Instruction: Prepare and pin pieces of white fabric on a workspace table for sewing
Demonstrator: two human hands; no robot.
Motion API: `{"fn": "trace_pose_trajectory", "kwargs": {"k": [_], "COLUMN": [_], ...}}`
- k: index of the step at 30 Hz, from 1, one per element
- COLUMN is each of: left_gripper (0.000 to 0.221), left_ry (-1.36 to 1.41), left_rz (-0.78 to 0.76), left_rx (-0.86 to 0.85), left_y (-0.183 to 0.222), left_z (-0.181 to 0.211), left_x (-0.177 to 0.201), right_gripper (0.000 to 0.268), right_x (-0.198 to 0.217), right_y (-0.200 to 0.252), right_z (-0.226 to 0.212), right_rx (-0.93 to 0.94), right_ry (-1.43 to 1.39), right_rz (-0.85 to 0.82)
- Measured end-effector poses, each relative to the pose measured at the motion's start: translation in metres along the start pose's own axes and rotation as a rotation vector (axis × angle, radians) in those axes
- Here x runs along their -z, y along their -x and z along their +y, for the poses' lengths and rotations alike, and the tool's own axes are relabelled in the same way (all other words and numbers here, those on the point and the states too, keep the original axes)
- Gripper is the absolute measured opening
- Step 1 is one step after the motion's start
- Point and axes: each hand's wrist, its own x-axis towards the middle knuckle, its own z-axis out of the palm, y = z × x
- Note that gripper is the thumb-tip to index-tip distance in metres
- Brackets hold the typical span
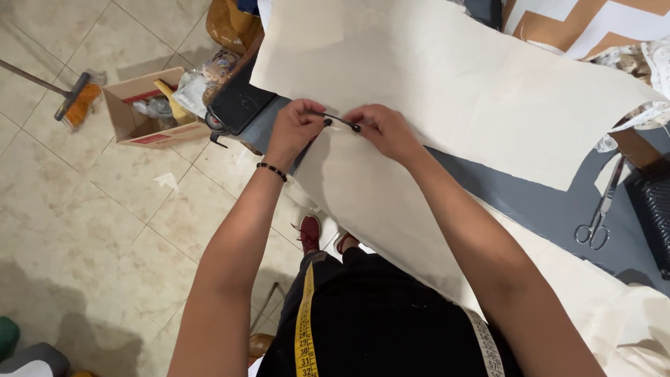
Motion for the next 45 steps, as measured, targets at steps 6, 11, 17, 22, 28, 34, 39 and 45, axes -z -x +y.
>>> {"fn": "trace_pose_trajectory", "kwargs": {"k": [6, 11, 17, 22, 28, 34, 39, 45], "left_gripper": [0.026, 0.030, 0.026, 0.032, 0.034, 0.013, 0.029, 0.030], "left_ry": [-0.046, -0.019, -0.104, -0.556, -0.920, -1.074, -1.003, -1.089], "left_rz": [0.084, 0.074, 0.100, 0.211, 0.184, 0.212, 0.134, 0.090], "left_rx": [-0.031, -0.064, -0.039, -0.117, -0.137, -0.259, -0.021, -0.096], "left_y": [0.001, -0.001, 0.010, 0.067, 0.109, 0.122, 0.126, 0.102], "left_z": [0.021, 0.030, 0.041, 0.067, 0.053, 0.016, 0.016, 0.044], "left_x": [-0.014, -0.025, -0.027, -0.035, -0.028, -0.023, -0.011, -0.020], "right_gripper": [0.024, 0.019, 0.021, 0.021, 0.020, 0.019, 0.019, 0.020], "right_x": [0.007, -0.005, 0.012, 0.006, 0.009, 0.004, 0.007, 0.007], "right_y": [-0.016, -0.029, -0.021, -0.022, -0.021, -0.022, -0.019, -0.023], "right_z": [-0.003, 0.036, -0.004, 0.004, 0.003, 0.012, 0.002, 0.009], "right_rx": [-0.258, -0.362, -0.332, -0.331, -0.361, -0.373, -0.351, -0.358], "right_ry": [0.021, -0.099, -0.121, -0.162, -0.192, -0.168, -0.180, -0.225], "right_rz": [-0.113, -0.083, -0.121, -0.100, -0.082, -0.094, -0.063, -0.070]}}
